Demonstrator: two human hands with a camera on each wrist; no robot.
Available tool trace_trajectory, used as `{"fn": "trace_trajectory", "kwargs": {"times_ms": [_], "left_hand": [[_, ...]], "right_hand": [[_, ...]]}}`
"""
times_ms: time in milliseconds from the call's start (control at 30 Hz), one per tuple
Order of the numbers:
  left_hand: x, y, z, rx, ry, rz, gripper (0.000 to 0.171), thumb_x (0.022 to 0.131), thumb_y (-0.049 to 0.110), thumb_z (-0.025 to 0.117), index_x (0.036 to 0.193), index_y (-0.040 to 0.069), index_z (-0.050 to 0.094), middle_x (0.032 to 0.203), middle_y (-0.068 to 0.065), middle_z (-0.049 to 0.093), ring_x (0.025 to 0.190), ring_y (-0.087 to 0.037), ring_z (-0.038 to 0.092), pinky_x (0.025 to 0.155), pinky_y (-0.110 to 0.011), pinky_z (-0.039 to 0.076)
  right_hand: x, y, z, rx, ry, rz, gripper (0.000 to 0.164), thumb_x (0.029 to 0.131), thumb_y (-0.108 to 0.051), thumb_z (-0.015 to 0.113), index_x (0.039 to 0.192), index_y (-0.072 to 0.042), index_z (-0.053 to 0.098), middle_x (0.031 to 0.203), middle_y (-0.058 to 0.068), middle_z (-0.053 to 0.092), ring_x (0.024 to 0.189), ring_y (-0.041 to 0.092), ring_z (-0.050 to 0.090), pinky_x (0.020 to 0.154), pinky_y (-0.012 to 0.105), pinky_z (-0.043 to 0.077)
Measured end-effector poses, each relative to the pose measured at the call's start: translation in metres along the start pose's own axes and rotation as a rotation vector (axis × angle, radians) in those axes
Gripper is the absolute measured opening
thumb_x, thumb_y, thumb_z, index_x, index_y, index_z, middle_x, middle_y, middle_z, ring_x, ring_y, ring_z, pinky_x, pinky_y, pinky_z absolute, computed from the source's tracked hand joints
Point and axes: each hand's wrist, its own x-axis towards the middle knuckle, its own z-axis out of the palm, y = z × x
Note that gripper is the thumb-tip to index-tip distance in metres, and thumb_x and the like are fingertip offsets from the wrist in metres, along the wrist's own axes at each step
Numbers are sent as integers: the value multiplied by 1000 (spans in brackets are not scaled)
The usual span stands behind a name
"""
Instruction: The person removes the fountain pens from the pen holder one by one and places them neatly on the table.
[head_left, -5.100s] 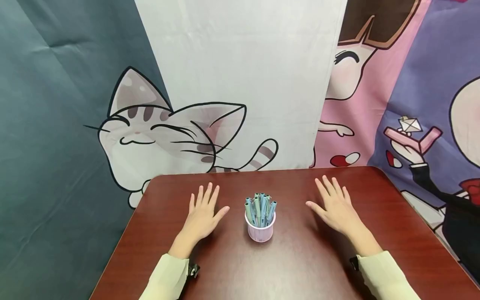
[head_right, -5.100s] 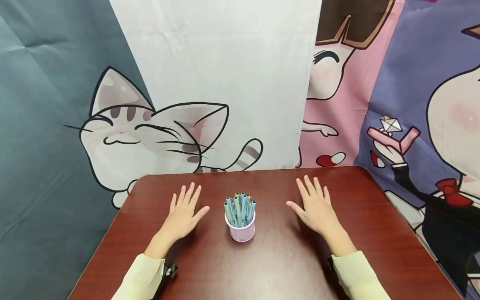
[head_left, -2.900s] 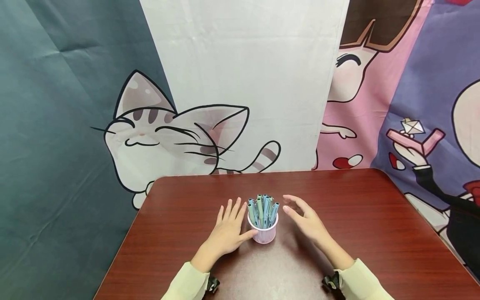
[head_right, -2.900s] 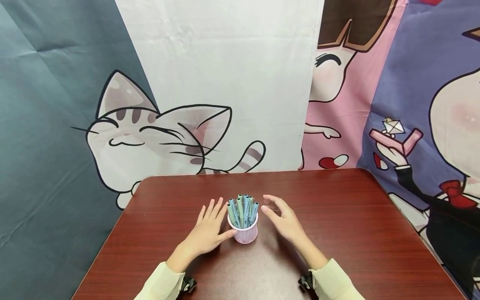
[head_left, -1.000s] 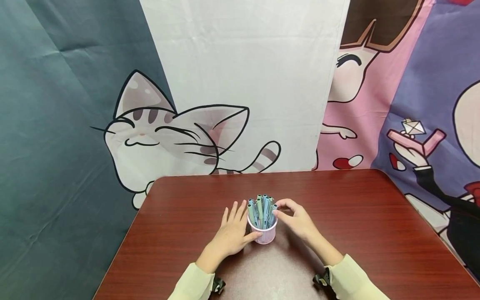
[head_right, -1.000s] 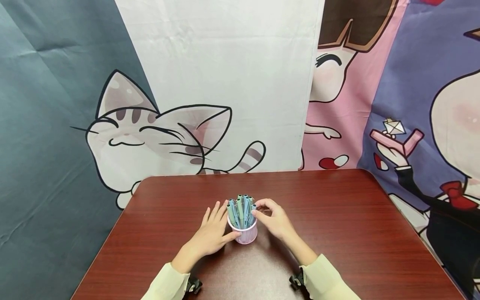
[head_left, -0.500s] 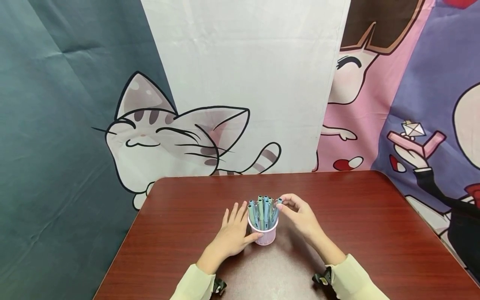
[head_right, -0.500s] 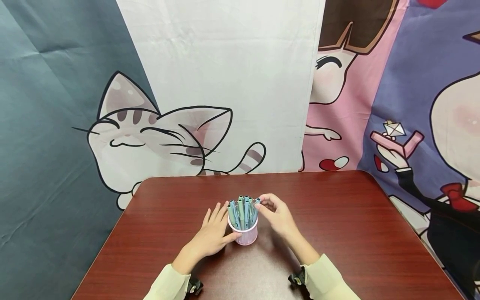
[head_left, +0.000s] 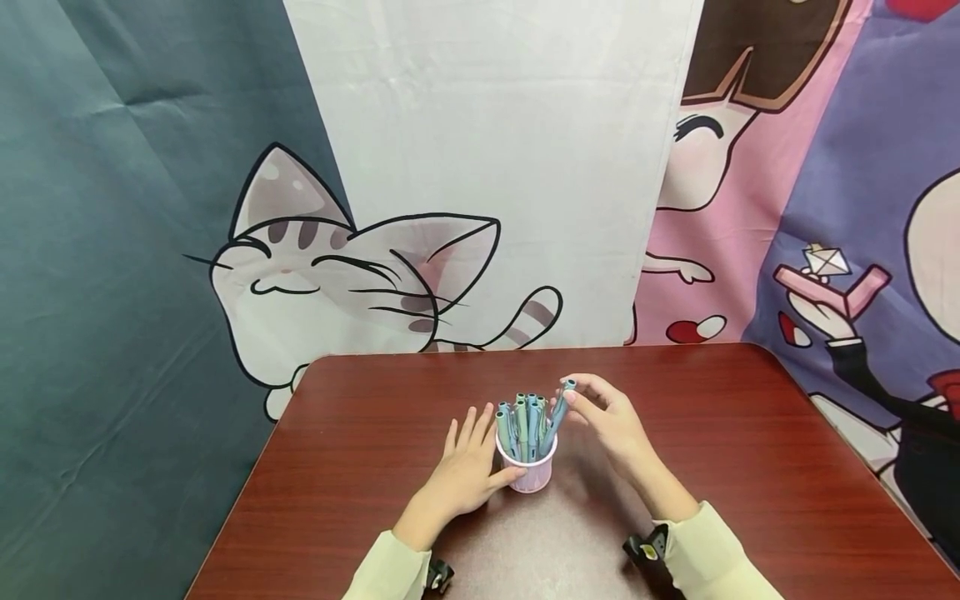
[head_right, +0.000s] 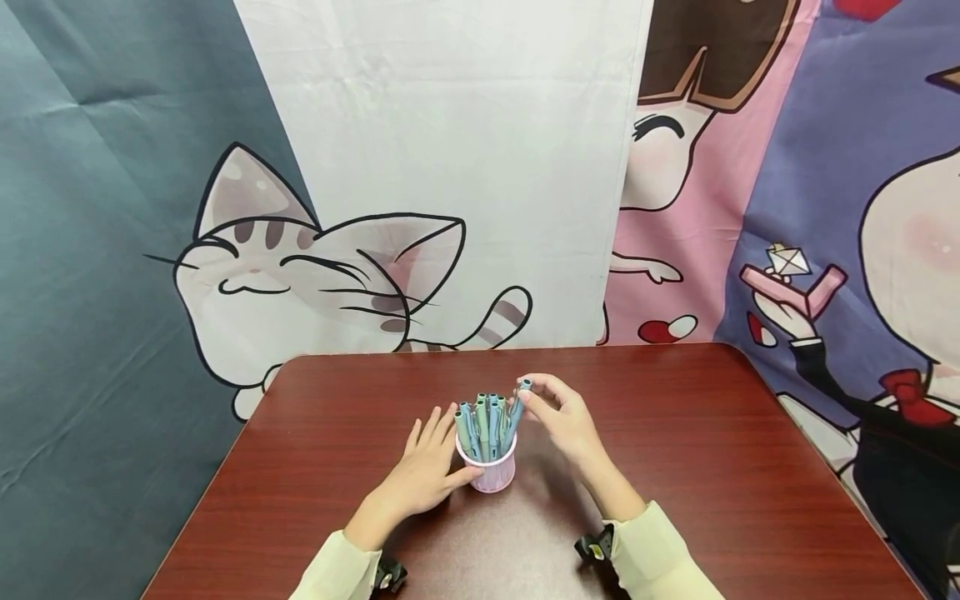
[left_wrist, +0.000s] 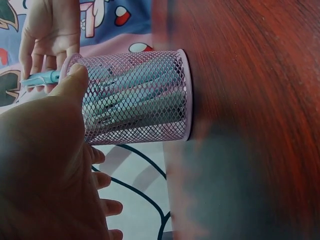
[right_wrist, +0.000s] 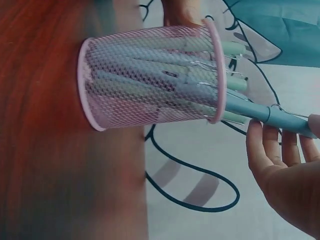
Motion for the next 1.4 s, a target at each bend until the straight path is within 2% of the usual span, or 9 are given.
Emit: {"fn": "trace_trajectory", "kwargs": {"times_ms": [167,333,567,833,1133,1300,1400], "left_hand": [[-1,0,0,3,-3,-4,93,95,69,51,157,2,33,170,-12,14,156,-37,9,121,-63,12],[-1,1,-1,-3,5,6,92,95,67,51,157,1,33,169,-14,16,155,-38,11,121,-63,13],[-1,0,-1,-1,21,13,92,95,67,51,156,1,34,168,-15,18,155,-39,12,121,-63,14],[-1,-1,1,-12,30,17,92,95,66,53,156,0,34,168,-17,19,155,-40,13,121,-64,15],[-2,-1,3,-17,33,14,94,94,67,53,157,0,32,168,-17,18,154,-40,13,121,-64,14],[-2,0,4,-25,33,13,94,94,67,52,157,1,31,168,-17,18,155,-40,12,121,-64,13],[-2,0,3,-26,28,5,94,94,67,52,158,2,30,168,-16,17,155,-39,12,121,-63,12]], "right_hand": [[3,-10,-3,86,2,-3,30,100,-15,65,126,0,60,107,10,69,99,24,74,85,40,60],[4,-20,-8,68,41,8,30,101,-19,64,127,-5,60,106,5,71,97,23,75,84,39,61],[7,-28,-15,118,69,-25,27,101,-16,64,125,-6,62,103,5,71,94,23,75,83,39,61],[6,-32,-21,142,88,-23,20,100,-13,65,119,-8,67,96,5,71,86,22,75,79,40,62],[6,-29,-31,111,99,20,35,99,-14,67,125,9,60,92,3,71,82,23,75,75,38,63],[7,-26,-35,103,112,52,24,97,-16,69,118,-3,69,91,3,70,79,20,74,71,38,63],[7,-24,-37,89,116,67,24,97,-18,70,117,-6,70,92,2,70,80,18,73,71,37,63]]}}
